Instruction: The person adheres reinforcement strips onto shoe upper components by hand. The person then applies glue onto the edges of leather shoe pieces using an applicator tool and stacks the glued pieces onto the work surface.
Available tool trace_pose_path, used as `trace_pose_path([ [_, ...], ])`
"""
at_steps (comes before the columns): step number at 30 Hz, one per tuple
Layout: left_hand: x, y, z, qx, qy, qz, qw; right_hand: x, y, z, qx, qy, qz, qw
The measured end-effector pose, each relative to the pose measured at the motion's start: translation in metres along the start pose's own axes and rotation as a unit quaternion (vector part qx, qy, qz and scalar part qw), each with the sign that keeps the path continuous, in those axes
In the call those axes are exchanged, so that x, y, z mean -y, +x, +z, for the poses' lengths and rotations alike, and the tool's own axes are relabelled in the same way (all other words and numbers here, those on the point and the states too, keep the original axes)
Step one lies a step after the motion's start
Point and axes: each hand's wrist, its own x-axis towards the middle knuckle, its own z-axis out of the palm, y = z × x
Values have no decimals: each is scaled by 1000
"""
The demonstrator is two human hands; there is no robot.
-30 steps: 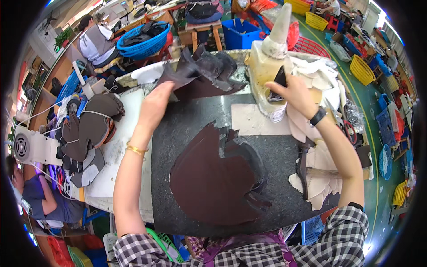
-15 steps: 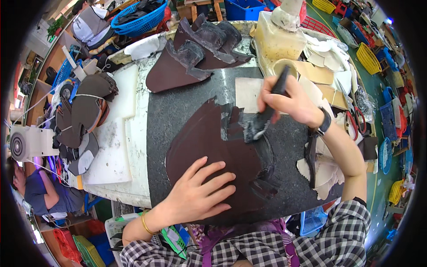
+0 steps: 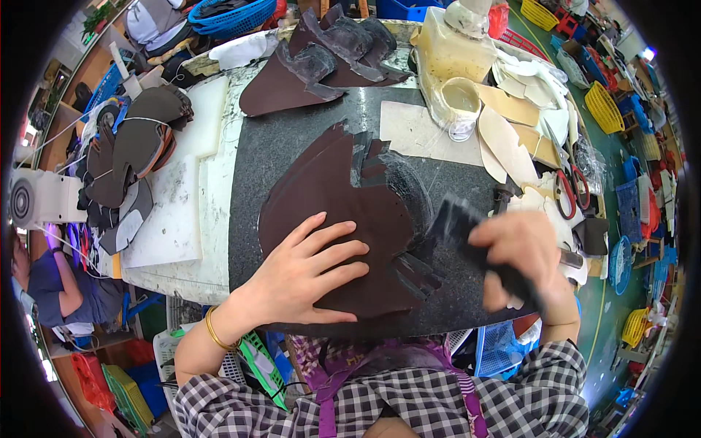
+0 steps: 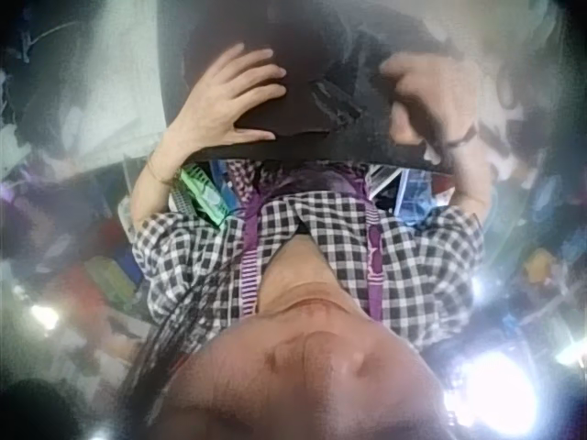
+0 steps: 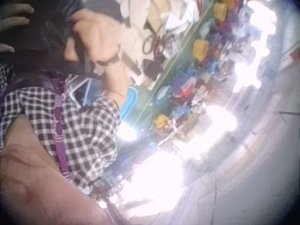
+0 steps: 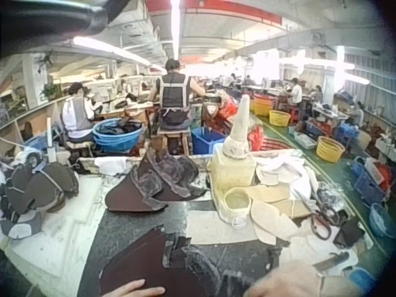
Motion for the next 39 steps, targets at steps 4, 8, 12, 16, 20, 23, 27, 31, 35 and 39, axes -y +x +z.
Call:
trace_pose_path([
  [4, -3, 2, 3, -12, 3, -1, 1000, -24, -1, 18, 66, 40, 10, 997],
  [8, 1, 0, 4, -25, 11, 15, 1000, -2, 26, 34, 11, 193, 78, 978],
  [12, 1, 0, 5, -31, 7, 8, 999, 11, 16, 44, 147, 197, 92, 965],
  [16, 2, -1, 5, -40, 2, 12, 999, 18, 21, 18, 226, 251, 116, 934],
  [20, 1, -5, 8, -53, -1, 18, 998, -5, 37, 28, 51, 195, 299, 933],
  [23, 2, -3, 9, -56, -6, 19, 998, -5, 42, 35, 182, 198, 189, 944],
  [27, 1, -6, 10, -59, -3, 17, 998, -61, 79, 65, 108, 258, 192, 941],
  [31, 2, -6, 9, -65, -16, 24, 997, -101, 90, 86, 77, 263, 281, 920],
  [35, 5, -8, 13, -65, -28, 28, 997, -119, 101, 78, 24, 222, 326, 919],
  [39, 6, -8, 11, -56, -27, 13, 998, -81, 112, 69, 16, 247, 233, 941],
])
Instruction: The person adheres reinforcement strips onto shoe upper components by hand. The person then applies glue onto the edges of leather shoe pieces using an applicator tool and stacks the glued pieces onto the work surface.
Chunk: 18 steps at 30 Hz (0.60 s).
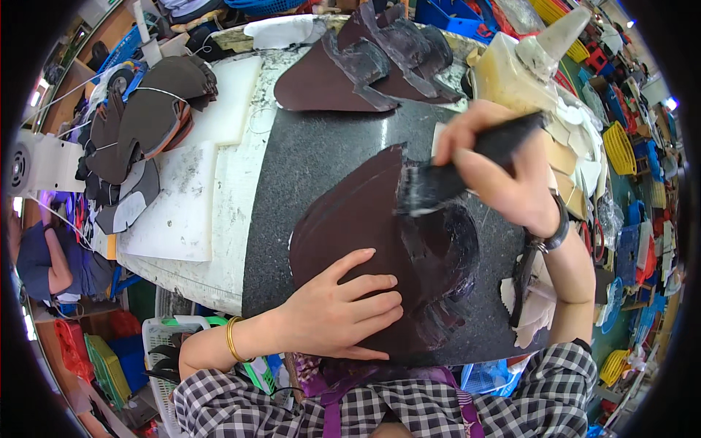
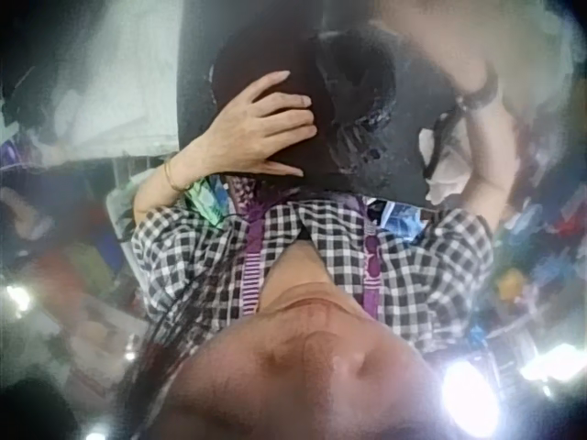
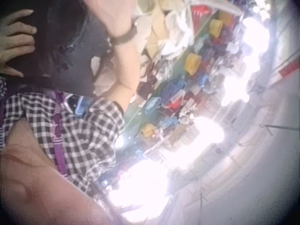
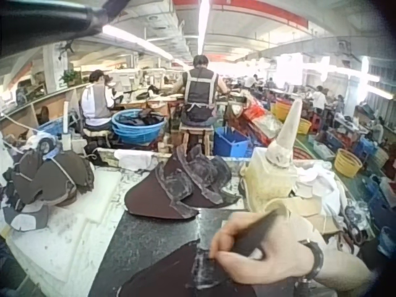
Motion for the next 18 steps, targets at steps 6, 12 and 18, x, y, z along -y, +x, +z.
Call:
trace_pose_path([
  [6, 1, 1, 1, -4, 7, -1, 1000, 1, -15, 16, 102, -95, 83, 987],
  [12, 1, 5, 1, -1, 4, 14, 1000, 31, -35, -11, 171, -138, 79, 972],
  [18, -4, 2, -2, 0, 2, 11, 1000, 44, -55, -35, 143, -165, 28, 976],
])
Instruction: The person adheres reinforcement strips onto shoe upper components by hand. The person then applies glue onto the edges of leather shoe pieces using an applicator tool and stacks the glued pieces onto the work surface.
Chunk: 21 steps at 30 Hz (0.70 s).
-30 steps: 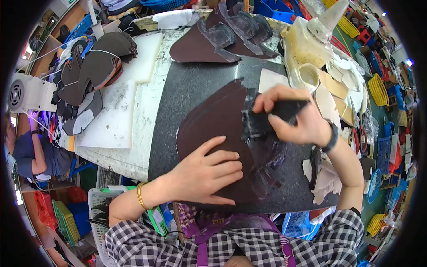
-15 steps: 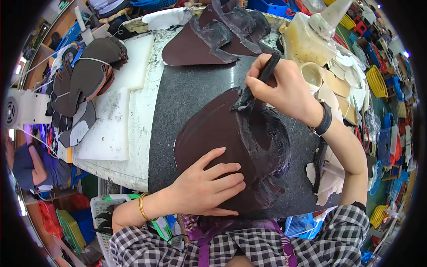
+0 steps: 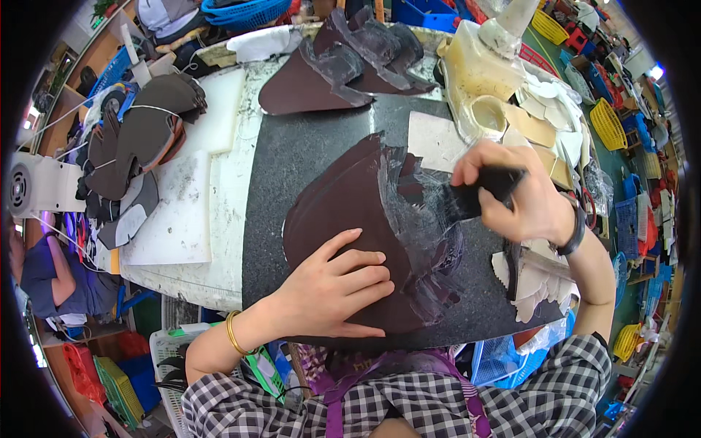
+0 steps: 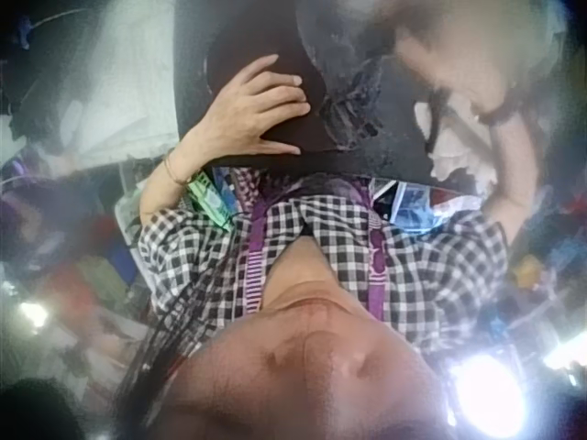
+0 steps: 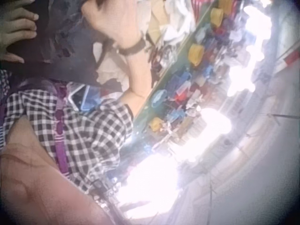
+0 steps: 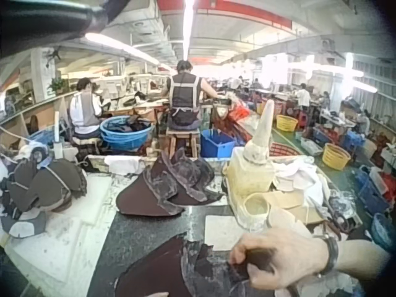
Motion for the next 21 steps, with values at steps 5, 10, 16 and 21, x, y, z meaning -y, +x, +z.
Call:
trace_pose_path([
  [5, -4, 2, -5, 29, 33, 2, 999, 1, -22, 20, 36, 56, -57, 996],
  [10, -40, 6, -6, 79, 213, -45, 973, -3, -15, -2, -83, -3, -102, 991],
  [16, 2, -10, -18, -248, -611, -401, 636, 29, -19, -15, 229, 255, 34, 939],
  [21, 37, -12, -39, -449, -355, -280, 771, 40, -10, 26, 362, -11, 152, 920],
])
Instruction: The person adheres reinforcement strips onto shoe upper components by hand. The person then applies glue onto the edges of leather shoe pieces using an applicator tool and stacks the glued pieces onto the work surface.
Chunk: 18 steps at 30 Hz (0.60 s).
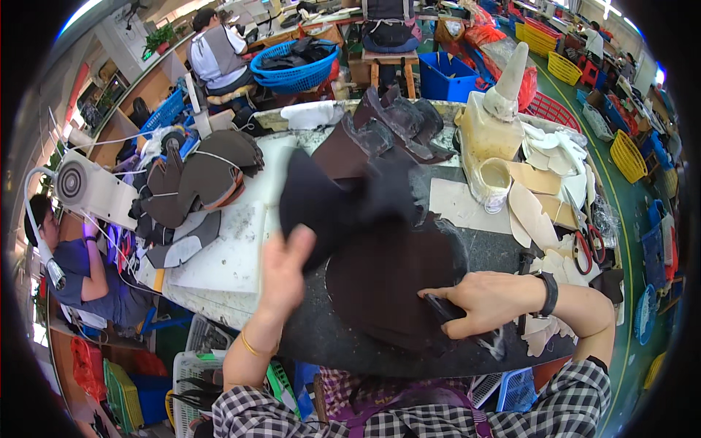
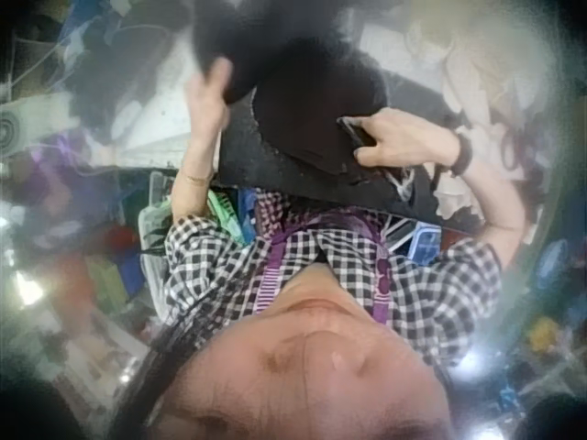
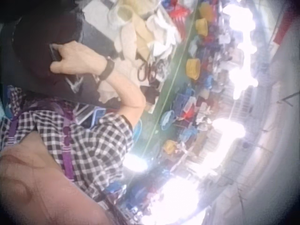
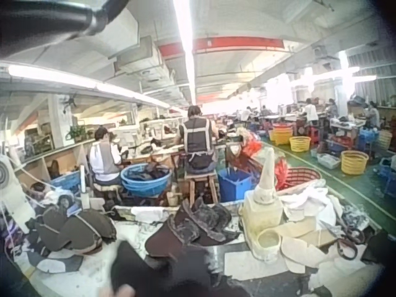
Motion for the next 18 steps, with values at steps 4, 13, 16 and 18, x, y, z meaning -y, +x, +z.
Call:
trace_pose_path([
  [4, 9, 88, -23, -74, 485, 360, 794, -5, -4, -3, -15, 59, -42, 997],
  [13, 8, 134, -37, -104, 467, 454, 751, -16, -15, -14, -35, 125, -54, 990],
  [16, -12, 142, -41, -137, 441, 455, 761, -23, -14, -25, -76, 155, -43, 984],
  [18, -7, 153, -48, -100, 467, 470, 742, -24, -15, -26, -74, 166, -54, 982],
])
